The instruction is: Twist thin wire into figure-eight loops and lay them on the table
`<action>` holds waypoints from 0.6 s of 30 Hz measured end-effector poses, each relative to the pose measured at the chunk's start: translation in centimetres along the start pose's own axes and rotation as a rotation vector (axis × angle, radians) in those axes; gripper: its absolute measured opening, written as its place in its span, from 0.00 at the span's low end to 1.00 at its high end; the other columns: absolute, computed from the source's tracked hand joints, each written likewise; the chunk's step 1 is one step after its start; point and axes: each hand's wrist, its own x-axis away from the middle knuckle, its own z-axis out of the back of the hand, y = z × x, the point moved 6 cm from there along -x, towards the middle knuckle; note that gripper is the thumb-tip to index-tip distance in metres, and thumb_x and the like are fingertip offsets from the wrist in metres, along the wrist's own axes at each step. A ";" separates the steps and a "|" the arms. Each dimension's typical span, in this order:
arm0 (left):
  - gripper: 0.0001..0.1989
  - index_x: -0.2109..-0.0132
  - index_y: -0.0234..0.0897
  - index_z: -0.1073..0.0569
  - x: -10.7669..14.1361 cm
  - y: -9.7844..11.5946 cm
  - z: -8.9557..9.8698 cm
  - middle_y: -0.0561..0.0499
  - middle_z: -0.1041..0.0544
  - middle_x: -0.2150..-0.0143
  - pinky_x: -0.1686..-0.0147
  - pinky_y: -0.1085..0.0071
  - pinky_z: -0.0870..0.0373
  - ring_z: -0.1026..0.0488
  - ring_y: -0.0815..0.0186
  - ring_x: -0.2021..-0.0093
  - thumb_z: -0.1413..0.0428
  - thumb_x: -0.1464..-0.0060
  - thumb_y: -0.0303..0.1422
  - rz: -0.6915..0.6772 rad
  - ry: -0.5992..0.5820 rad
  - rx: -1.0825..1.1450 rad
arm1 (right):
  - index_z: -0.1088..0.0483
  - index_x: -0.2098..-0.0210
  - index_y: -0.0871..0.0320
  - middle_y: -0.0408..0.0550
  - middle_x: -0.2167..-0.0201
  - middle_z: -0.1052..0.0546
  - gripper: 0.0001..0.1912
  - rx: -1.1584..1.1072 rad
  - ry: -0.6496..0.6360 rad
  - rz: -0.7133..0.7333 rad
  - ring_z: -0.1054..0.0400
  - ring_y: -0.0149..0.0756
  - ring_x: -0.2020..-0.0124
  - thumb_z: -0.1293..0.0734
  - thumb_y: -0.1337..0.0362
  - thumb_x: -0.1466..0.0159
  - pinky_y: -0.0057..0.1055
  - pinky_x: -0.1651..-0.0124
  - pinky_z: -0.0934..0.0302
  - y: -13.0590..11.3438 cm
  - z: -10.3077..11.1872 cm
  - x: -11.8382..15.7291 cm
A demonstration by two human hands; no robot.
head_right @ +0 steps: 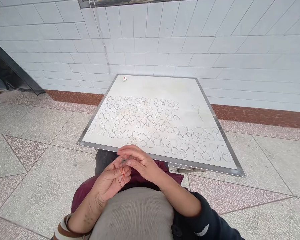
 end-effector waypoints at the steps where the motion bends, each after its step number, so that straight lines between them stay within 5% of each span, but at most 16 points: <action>1: 0.17 0.53 0.40 0.27 0.0 -0.3 0.0 0.56 0.31 0.72 0.73 0.80 0.41 0.35 0.77 0.74 0.38 0.49 0.23 0.017 -0.009 0.016 | 0.28 0.51 0.49 0.50 0.50 0.30 0.13 0.000 0.001 0.000 0.33 0.33 0.60 0.38 0.56 0.32 0.32 0.61 0.34 -0.1 0.0 -0.1; 6: 0.18 0.50 0.39 0.27 0.2 -0.5 0.3 0.53 0.27 0.68 0.67 0.79 0.35 0.30 0.75 0.70 0.38 0.48 0.25 0.048 0.010 -0.036 | 0.25 0.61 0.52 0.45 0.68 0.25 0.07 0.140 0.134 0.090 0.31 0.32 0.66 0.37 0.63 0.33 0.31 0.63 0.35 -0.8 0.6 -0.3; 12: 0.26 0.41 0.41 0.33 0.8 1.4 1.0 0.46 0.21 0.57 0.51 0.63 0.31 0.23 0.63 0.56 0.39 0.46 0.30 -0.104 0.199 -0.296 | 0.24 0.57 0.49 0.44 0.66 0.22 0.13 0.439 0.227 0.186 0.30 0.33 0.65 0.37 0.71 0.34 0.32 0.61 0.34 -1.4 1.2 -0.1; 18: 0.21 0.45 0.40 0.29 1.4 2.7 1.0 0.47 0.21 0.58 0.55 0.67 0.27 0.22 0.63 0.58 0.39 0.46 0.33 -0.263 0.361 -0.568 | 0.23 0.57 0.50 0.44 0.71 0.23 0.13 0.599 0.307 0.220 0.31 0.31 0.70 0.36 0.71 0.34 0.28 0.68 0.33 -1.5 1.4 0.1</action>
